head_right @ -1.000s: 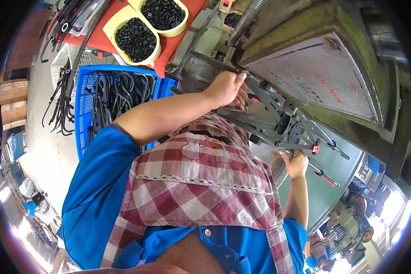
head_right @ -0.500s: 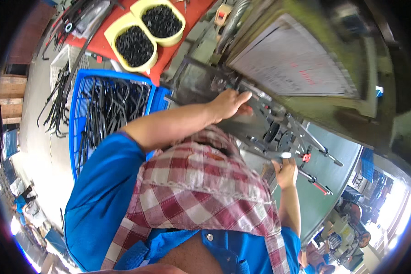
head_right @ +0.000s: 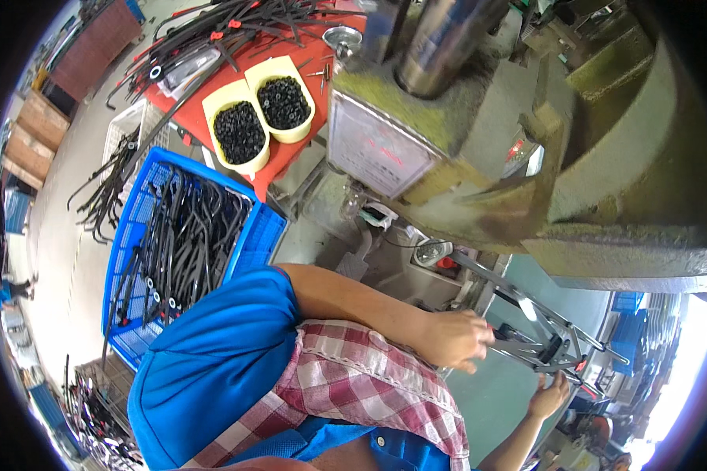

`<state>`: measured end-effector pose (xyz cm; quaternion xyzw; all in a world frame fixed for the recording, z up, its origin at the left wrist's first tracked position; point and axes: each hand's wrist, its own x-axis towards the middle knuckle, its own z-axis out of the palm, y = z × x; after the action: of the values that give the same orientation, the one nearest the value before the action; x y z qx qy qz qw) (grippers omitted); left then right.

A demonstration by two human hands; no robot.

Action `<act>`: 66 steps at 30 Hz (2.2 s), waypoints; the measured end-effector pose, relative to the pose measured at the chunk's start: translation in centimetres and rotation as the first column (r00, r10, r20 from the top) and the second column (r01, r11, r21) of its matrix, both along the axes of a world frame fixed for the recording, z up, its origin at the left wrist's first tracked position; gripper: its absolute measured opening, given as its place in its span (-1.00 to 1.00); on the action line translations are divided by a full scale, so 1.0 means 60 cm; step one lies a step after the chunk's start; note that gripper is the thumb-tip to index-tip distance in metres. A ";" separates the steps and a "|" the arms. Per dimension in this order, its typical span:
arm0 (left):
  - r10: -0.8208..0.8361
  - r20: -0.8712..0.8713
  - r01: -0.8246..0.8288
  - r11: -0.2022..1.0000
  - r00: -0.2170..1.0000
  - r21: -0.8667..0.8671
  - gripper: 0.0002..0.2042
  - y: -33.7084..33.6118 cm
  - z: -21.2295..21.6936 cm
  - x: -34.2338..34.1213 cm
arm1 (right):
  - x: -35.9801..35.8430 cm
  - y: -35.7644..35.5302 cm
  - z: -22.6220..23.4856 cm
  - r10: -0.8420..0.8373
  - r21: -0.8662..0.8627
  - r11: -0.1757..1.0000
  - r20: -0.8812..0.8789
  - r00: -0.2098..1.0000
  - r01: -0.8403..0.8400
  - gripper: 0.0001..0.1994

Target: The person repeatedly picks curved black hoses from a blue basket, inserts small black plastic fittings into the hose ends, and places the assembled units back into the basket. The process is continuous and repetitive, with the person handling one hose at a time.

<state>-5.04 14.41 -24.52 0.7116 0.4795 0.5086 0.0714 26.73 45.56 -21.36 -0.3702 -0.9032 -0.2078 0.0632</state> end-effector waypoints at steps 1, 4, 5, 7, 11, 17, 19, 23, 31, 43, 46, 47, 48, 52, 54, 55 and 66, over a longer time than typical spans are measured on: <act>0.030 -0.020 -0.026 0.985 0.999 0.168 -0.73 0.004 0.003 0.012 | 0.030 0.063 0.000 -0.237 0.043 0.971 0.094 0.967 0.234 -0.55; 0.072 -0.054 -0.086 0.945 0.996 -0.314 -0.77 0.006 -0.017 -0.030 | -0.059 0.114 -0.009 -0.107 -0.222 0.971 -0.085 0.991 0.086 -0.72; 0.173 -0.032 -0.174 0.933 0.984 -0.315 -0.78 -0.004 -0.026 -0.039 | -0.111 0.153 -0.061 -0.036 -0.178 0.984 -0.032 0.999 0.030 -0.75; 0.307 0.097 -0.256 0.900 0.947 -0.353 -0.81 -0.048 -0.056 -0.054 | -0.319 0.086 -0.134 0.221 -0.336 0.907 -0.131 0.967 -0.253 -0.75; 0.487 0.127 -0.365 0.780 0.864 -0.508 -0.75 -0.149 -0.113 -0.067 | -0.693 -0.059 -0.269 0.875 0.295 0.472 -0.042 0.482 -0.831 -0.70; 0.937 0.043 -0.577 0.250 0.347 -0.777 -0.78 -0.401 -0.147 -0.022 | -0.983 -0.133 -0.362 0.775 -0.503 0.459 -0.176 0.607 -0.732 -0.57; 0.991 0.012 -0.563 0.087 0.135 -0.822 -0.77 -0.470 -0.179 0.011 | -1.023 -0.132 -0.374 0.757 -0.561 0.480 -0.125 0.642 -0.674 -0.57; 0.993 -0.061 -0.424 -0.097 -0.099 -0.901 -0.76 -0.560 -0.200 0.106 | -1.097 -0.139 -0.407 0.768 -0.658 0.439 -0.078 0.635 -0.612 -0.57; 0.992 -0.033 -0.306 -0.070 -0.123 -0.949 -0.79 -0.669 -0.289 0.080 | -1.106 -0.256 -0.369 0.771 -0.631 0.433 -0.112 0.628 -0.644 -0.75; 0.971 -0.225 -0.091 -0.232 -0.075 -0.969 -0.75 -0.979 -0.628 -0.109 | -1.030 -0.306 -0.290 0.477 -0.434 0.773 -0.086 0.875 -0.464 -0.77; 0.954 -0.292 0.040 -0.290 -0.064 -0.956 -0.55 -1.009 -0.701 -0.150 | -1.044 -0.294 -0.298 0.541 -0.347 0.781 -0.039 0.840 -0.519 -0.76; 0.950 -0.311 0.071 -0.310 -0.013 -0.948 -0.48 -1.008 -0.722 -0.155 | -1.051 -0.302 -0.296 0.512 -0.400 0.766 -0.096 0.854 -0.504 -0.75; 0.943 -0.328 0.092 -0.331 0.046 -0.939 -0.41 -1.006 -0.733 -0.171 | -1.050 -0.303 -0.293 0.471 -0.450 0.750 -0.154 0.869 -0.486 -0.74; 0.944 -0.284 0.165 -0.310 0.167 -0.936 -0.29 -0.999 -0.835 -0.193 | -1.051 -0.317 -0.291 0.230 -0.648 0.661 -0.306 0.924 -0.379 -0.72; 0.937 -0.275 0.209 -0.319 0.215 -0.924 -0.31 -0.992 -0.854 -0.203 | -1.045 -0.325 -0.282 0.180 -0.694 0.624 -0.321 0.930 -0.360 -0.71; 0.935 -0.304 0.181 -0.336 0.183 -0.925 -0.29 -0.989 -0.865 -0.202 | -1.044 -0.327 -0.274 0.187 -0.689 0.633 -0.306 0.933 -0.353 -0.68; 0.972 -0.227 0.175 -0.236 0.066 -0.956 -0.35 -0.976 -0.874 -0.267 | -0.951 -0.434 -0.182 0.244 -0.548 0.762 -0.252 0.936 -0.346 -0.58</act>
<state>-21.09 -44.16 -76.98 -0.2349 0.8219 0.2818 0.4358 -30.32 19.50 -32.25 -0.2403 -0.9613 0.1238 0.0533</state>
